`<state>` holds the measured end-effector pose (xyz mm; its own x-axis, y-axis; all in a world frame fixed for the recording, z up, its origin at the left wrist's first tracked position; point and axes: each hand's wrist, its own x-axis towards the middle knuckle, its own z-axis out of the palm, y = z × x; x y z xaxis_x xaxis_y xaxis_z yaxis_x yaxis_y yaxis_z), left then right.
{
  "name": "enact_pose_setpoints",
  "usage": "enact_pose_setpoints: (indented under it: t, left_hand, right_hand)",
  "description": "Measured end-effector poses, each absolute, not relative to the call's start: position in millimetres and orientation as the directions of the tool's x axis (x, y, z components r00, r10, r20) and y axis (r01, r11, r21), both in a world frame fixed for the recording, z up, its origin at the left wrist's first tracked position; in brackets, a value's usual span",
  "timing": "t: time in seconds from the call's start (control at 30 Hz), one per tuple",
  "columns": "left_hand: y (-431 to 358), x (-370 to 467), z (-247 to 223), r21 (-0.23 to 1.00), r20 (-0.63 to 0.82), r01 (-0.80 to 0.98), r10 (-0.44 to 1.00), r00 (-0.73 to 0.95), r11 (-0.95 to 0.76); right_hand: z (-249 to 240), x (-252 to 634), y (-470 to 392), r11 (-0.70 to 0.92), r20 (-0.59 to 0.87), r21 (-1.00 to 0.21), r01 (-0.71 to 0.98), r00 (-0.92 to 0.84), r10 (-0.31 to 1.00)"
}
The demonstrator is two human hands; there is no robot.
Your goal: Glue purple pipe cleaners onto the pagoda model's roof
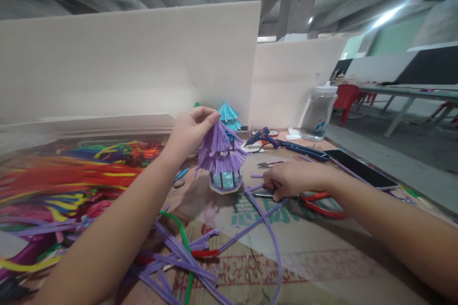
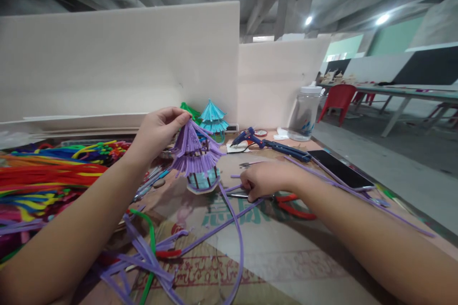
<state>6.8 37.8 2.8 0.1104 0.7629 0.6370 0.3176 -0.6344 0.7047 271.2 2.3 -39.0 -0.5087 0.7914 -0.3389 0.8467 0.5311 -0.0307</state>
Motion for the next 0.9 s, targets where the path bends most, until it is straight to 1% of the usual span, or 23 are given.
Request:
enact_pose_setpoints:
  t: [0.17,0.37,0.63,0.73,0.9]
  left_hand:
    - [38,6,4,0.69,0.634,0.354,0.763,0.124,-0.631]
    - [38,4,4,0.675,0.634,0.371,0.759,0.152,-0.638]
    - [40,2,5,0.693,0.627,0.338,0.764,0.153,-0.637]
    - [40,1,5,0.7,0.621,0.321,0.766,0.168,-0.638]
    - [38,1,6,0.694,0.617,0.346,0.769,0.168,-0.632]
  right_hand:
    - [-43,276,13,0.521,-0.371,-0.152,0.84,-0.537,0.758]
    - [-50,282,20,0.517,-0.376,-0.204,0.831,-0.554,0.743]
    - [-52,283,21,0.508,-0.376,-0.214,0.834,-0.55,0.745]
    - [-50,282,19,0.513,-0.373,-0.202,0.834,-0.55,0.747]
    - [-49,282,19,0.515,-0.367,-0.172,0.84,-0.54,0.757]
